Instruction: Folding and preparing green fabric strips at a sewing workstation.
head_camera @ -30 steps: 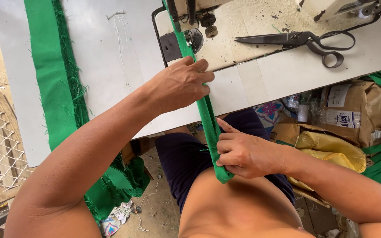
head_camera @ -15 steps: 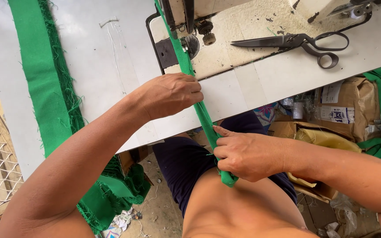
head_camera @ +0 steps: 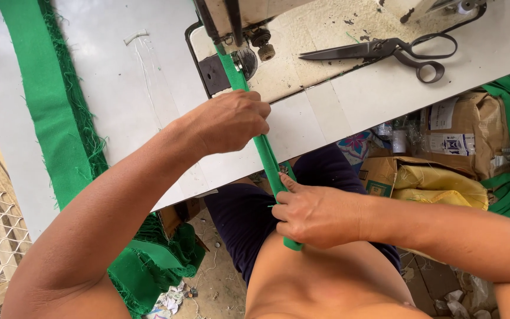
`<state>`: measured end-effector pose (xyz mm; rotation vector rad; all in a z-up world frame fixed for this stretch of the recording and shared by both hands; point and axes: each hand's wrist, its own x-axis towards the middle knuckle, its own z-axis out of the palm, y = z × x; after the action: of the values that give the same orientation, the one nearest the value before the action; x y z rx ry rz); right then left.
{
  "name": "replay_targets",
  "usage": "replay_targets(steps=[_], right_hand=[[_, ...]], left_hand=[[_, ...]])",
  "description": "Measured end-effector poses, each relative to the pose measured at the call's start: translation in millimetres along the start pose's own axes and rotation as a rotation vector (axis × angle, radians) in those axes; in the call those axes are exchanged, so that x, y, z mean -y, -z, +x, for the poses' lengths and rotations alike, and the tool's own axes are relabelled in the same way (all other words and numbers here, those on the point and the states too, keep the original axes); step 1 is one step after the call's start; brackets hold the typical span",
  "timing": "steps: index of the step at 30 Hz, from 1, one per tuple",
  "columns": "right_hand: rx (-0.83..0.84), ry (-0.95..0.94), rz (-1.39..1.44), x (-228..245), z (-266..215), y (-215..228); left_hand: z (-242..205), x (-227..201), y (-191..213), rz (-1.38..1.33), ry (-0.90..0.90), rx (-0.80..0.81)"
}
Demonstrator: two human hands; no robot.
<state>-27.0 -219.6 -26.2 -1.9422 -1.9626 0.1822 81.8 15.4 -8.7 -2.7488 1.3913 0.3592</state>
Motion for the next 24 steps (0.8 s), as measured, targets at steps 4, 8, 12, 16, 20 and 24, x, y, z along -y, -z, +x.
replay_targets(steps=[4, 8, 12, 16, 20, 24], right_hand=[[-0.137, -0.021, -0.095, 8.3, -10.2, -30.7], [-0.286, -0.073, -0.034, 8.6, -27.5, -49.1], [-0.435, -0.105, 0.051, 20.6, -32.8, -36.9], [-0.464, -0.119, 0.034, 19.7, -33.5, -44.4], [-0.485, -0.137, -0.018, 16.5, -33.6, -36.9], [-0.531, -0.126, 0.054, 10.1, -35.8, -49.9]], left_hand=[[2.0, -3.7, 11.8, -0.024, 0.023, 0.023], [-0.2, -8.7, 10.9, -0.039, 0.083, 0.010], [-3.4, -7.7, 0.0, -0.080, 0.104, -0.042], [-11.8, -15.7, -8.7, -0.063, 0.130, -0.169], [-25.2, -20.7, -48.2, -0.046, 0.373, -0.408], [-24.0, -30.6, -67.9, -0.013, 0.511, -0.588]])
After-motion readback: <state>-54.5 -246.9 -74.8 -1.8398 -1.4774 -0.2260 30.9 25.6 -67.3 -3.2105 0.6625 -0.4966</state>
